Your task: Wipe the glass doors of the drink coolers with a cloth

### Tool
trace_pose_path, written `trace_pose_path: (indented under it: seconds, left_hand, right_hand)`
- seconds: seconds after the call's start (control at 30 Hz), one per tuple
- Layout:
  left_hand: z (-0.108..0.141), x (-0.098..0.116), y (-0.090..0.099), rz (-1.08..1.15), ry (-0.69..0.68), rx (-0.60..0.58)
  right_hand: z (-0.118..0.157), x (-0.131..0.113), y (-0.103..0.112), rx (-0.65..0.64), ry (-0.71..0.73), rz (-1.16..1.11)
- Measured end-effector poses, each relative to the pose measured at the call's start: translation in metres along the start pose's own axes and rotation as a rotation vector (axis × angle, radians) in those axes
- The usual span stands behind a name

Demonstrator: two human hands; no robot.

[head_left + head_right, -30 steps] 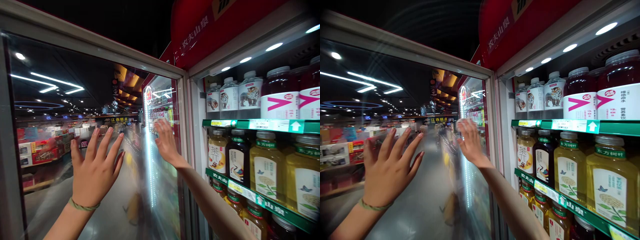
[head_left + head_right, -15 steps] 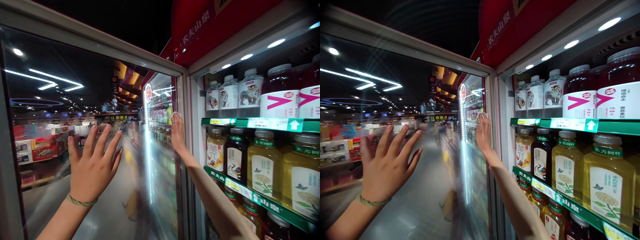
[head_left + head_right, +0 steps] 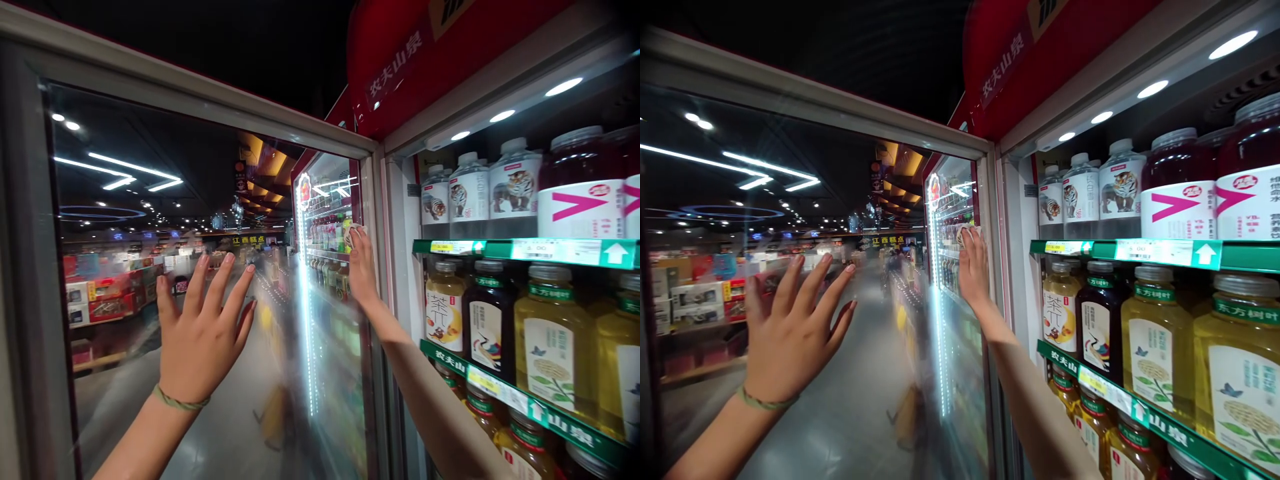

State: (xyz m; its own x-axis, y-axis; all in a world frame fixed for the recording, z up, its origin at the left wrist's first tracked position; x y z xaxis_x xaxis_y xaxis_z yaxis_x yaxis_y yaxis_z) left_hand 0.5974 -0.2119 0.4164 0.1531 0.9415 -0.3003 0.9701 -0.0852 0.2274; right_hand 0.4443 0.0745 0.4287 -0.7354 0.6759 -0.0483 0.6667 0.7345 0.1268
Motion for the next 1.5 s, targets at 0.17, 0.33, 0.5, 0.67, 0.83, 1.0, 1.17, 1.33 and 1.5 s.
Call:
trace_pose_path:
  seconds: [0.17,0.33,0.5,0.67,0.83,1.0,1.17,1.33,1.5]
  left_hand:
    - [0.0,0.001,0.001,0.002,0.003,0.003]
    - [0.001,0.003,0.002,-0.032,-0.013,0.018]
    - [0.001,0.004,0.003,-0.046,-0.006,0.025]
    - [-0.001,0.005,0.004,-0.033,0.003,0.009]
    - [-0.001,0.006,0.004,-0.044,-0.001,0.014]
    - [0.0,0.006,0.005,-0.062,-0.006,0.01]
    - [0.001,0.006,0.006,-0.062,-0.004,0.01]
    - [0.001,0.006,0.006,-0.048,-0.003,0.009]
    - [0.0,0.007,0.007,-0.033,-0.003,0.002]
  right_hand:
    - [0.002,-0.028,-0.004,-0.175,0.264,-0.023]
    - [-0.005,-0.043,-0.007,0.004,0.144,-0.17]
    - [-0.014,-0.056,-0.009,0.16,0.133,-0.235]
    - [-0.018,-0.07,-0.01,0.027,0.268,-0.213]
    - [-0.021,-0.075,-0.005,0.039,0.236,-0.191]
    - [-0.022,-0.083,-0.007,0.034,0.219,-0.172]
    - [-0.027,-0.089,-0.012,-0.055,0.301,-0.175]
    - [-0.031,-0.093,-0.013,-0.078,0.318,-0.192]
    - [-0.033,-0.094,-0.011,0.016,0.263,-0.201]
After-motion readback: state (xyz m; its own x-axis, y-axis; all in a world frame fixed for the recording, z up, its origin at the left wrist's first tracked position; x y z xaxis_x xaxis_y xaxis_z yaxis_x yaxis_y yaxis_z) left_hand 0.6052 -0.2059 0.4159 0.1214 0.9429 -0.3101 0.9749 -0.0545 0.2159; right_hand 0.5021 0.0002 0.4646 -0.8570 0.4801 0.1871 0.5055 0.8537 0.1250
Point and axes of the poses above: each hand's wrist, its own z-axis away from the middle knuckle, its own y-axis out of the back of the hand, x = y × z, the point moved 1 cm from there along -z, towards the middle knuckle, and after that the axes turned 8 degrees about -x, right-handed, at the moved point
